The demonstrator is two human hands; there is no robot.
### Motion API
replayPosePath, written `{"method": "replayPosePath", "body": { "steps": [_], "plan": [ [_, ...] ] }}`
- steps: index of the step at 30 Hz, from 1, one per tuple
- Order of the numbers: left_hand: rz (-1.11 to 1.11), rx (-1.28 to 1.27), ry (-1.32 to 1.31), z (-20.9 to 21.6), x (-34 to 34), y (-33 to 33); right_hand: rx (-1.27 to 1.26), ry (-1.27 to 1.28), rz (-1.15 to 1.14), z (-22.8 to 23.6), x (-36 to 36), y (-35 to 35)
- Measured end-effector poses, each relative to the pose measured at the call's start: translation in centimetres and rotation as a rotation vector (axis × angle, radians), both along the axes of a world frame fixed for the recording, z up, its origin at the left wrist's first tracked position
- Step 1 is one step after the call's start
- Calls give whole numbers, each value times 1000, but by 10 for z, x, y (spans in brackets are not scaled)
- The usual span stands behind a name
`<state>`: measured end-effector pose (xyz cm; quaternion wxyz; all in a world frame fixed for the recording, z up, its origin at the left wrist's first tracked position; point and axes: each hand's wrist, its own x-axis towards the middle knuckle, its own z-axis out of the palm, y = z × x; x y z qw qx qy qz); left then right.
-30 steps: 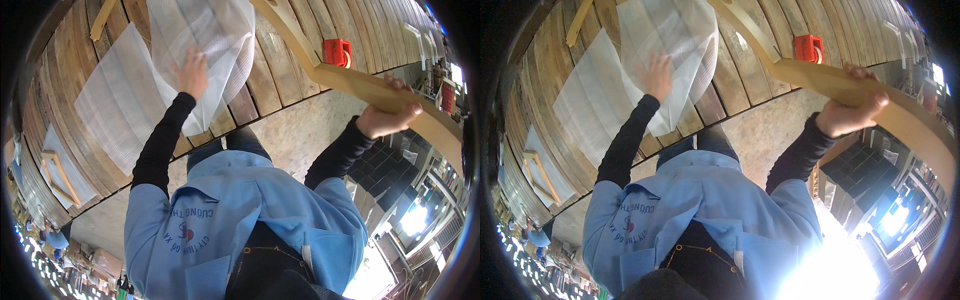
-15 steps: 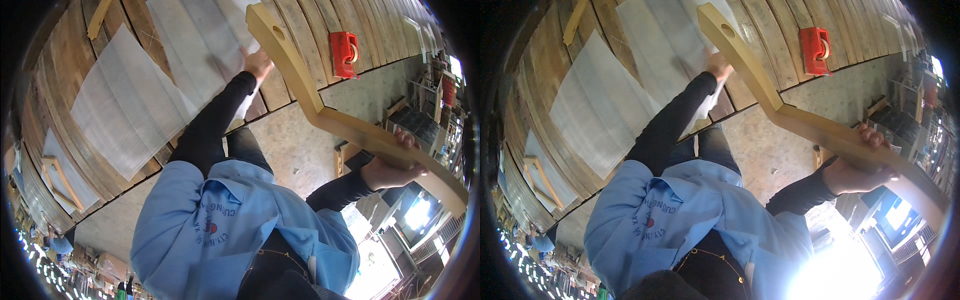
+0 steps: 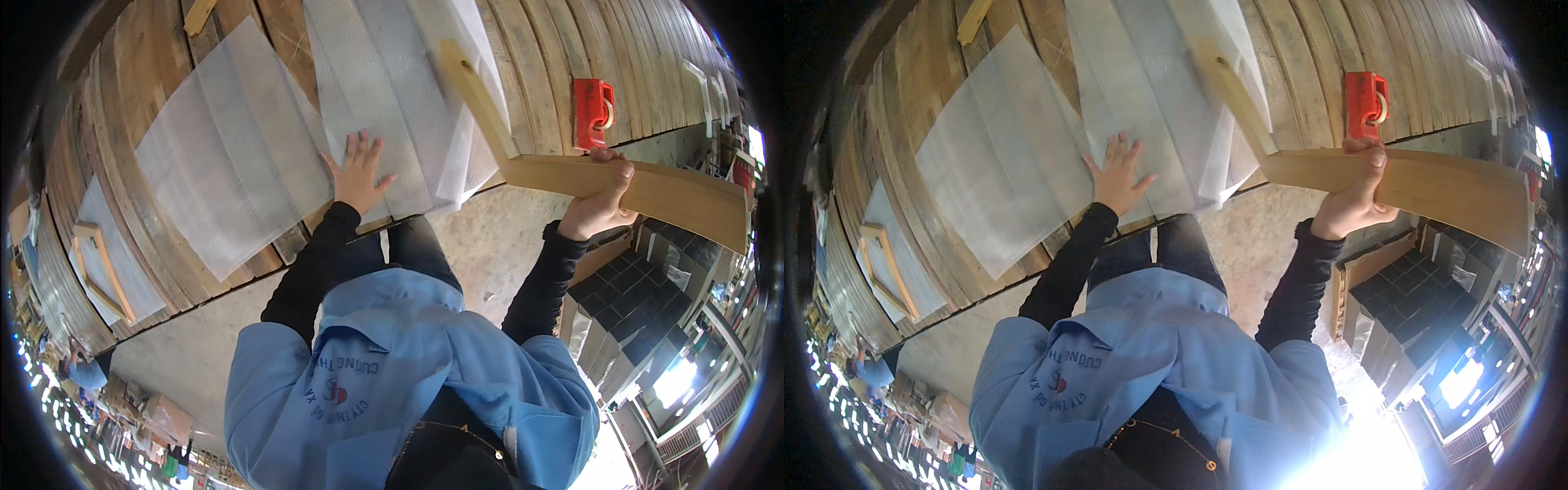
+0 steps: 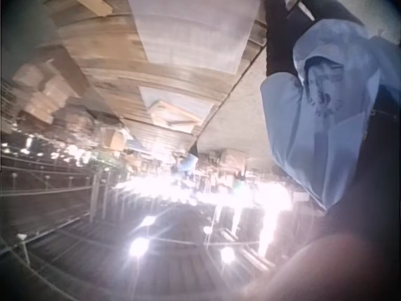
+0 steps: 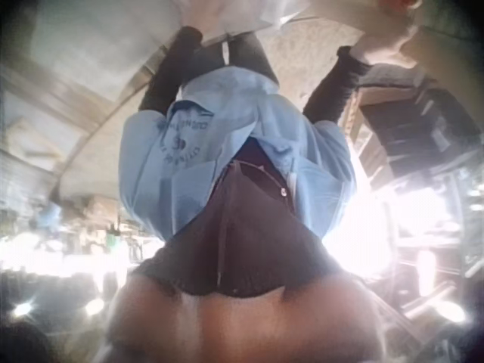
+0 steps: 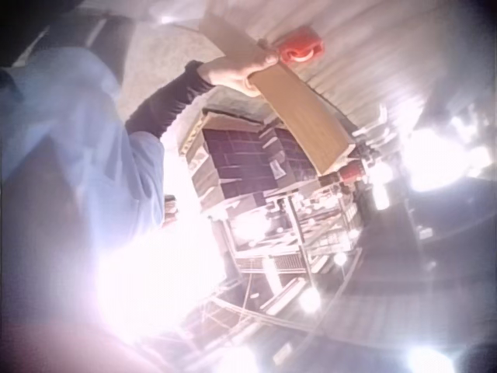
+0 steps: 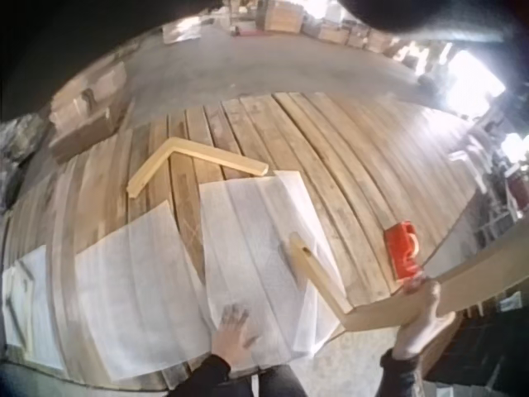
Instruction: The person wraps wooden frames with bubble wrap and secures them with tape. They repeatedly pick up frames, cover them with bubble wrap, and use a tape dispenser to seal the wrapping. A coworker is visible nearby, but the primary actions are performed by the camera wearer.
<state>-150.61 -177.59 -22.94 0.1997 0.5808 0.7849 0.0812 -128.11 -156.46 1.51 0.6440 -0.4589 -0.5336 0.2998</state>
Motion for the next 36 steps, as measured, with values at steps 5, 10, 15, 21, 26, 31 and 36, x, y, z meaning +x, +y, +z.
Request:
{"method": "replayPosePath", "body": {
  "steps": [5, 10, 15, 21, 26, 31, 36],
  "plan": [
    [416, 315, 8, -39, -92, -31, 85, -93, -61, 9, 10, -6],
    [43, 169, 201, -43, -165, -27, 64, -9, 26, 11, 7, -14],
    [901, 711, -1010, -42, -205, -20, -48, 9, -43, 2, 1, -32],
    [305, 157, -1471, 62, -137, -21, -120, 82, -30, -5, 2, -43],
    [-377, -551, -759, 100, -86, -18, -83, 60, -50, -6, 1, -50],
    [1, -196, -461, 68, -88, 22, -19, -75, -109, 19, 8, -63],
    [-71, 335, 161, -2, -59, 43, 133, -329, -110, 76, 18, -67]
  ]
}}
